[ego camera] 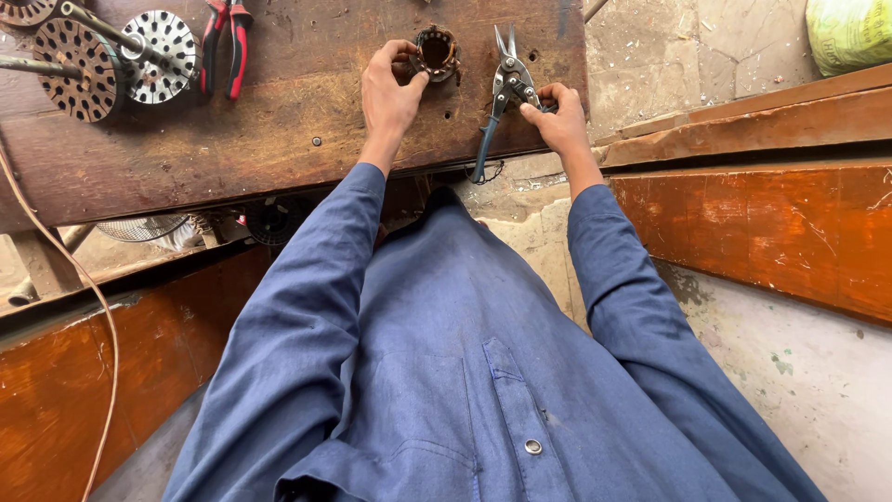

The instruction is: The person uses pliers to pull and cut copper wire from a cylindrical metal component. They repeatedly grip the wire, pull it out, and cut it into smaller pieces, placing the removed wire on the workbench.

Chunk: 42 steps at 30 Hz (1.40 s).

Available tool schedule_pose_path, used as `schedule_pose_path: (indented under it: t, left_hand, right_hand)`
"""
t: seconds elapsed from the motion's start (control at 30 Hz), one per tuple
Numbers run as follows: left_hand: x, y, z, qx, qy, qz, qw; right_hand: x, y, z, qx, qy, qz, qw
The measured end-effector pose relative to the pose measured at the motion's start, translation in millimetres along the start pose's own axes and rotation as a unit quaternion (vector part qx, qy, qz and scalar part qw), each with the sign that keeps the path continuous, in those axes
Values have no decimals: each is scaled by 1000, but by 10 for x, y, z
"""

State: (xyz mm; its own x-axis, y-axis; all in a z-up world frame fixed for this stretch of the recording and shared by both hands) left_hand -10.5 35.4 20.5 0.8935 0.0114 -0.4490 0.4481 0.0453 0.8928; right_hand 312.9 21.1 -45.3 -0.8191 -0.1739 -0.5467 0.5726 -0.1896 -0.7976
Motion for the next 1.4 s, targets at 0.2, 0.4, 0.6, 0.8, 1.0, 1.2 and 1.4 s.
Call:
schedule_pose_path:
  t: [0.2, 0.4, 0.6, 0.8, 1.0, 1.2, 1.4]
  left_hand:
    - [16, -79, -43, -26, -22, -19, 999]
    - [-18, 53, 210, -4, 12, -43, 999]
    - [-68, 264, 507, 77, 22, -157, 984]
    - [-39, 294, 535, 72, -24, -216, 973]
    - [1, 259, 544, 52, -37, -217, 974]
    - [31, 241, 550, 34, -36, -195, 980]
    - [52, 215, 547, 17, -38, -193, 980]
  right_hand:
    - [-10, -72, 51, 33, -5, 8, 999]
    - [32, -39, 27, 15, 10, -9, 1000]
    - [18, 12, 35, -21, 32, 19, 999]
    - [-2, -99, 101, -13, 27, 17, 999]
    - [-19, -184, 127, 6, 29, 21, 999]
    - [-19, -228, 166, 29, 24, 29, 999]
    - [-23, -256, 179, 30, 24, 18, 999]
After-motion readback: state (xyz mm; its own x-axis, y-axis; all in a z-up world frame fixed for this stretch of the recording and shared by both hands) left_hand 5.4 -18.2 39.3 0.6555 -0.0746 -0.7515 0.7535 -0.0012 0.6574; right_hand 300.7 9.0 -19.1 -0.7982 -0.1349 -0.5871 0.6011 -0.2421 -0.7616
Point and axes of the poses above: each hand's wrist, its own z-axis away from the middle knuckle, its own x-axis out of the palm, y = z × x, the point moved 2 cm from there along -z, towards the middle knuckle, and after that the axes turned 9 degrees about -y, right-handed, at the moved point
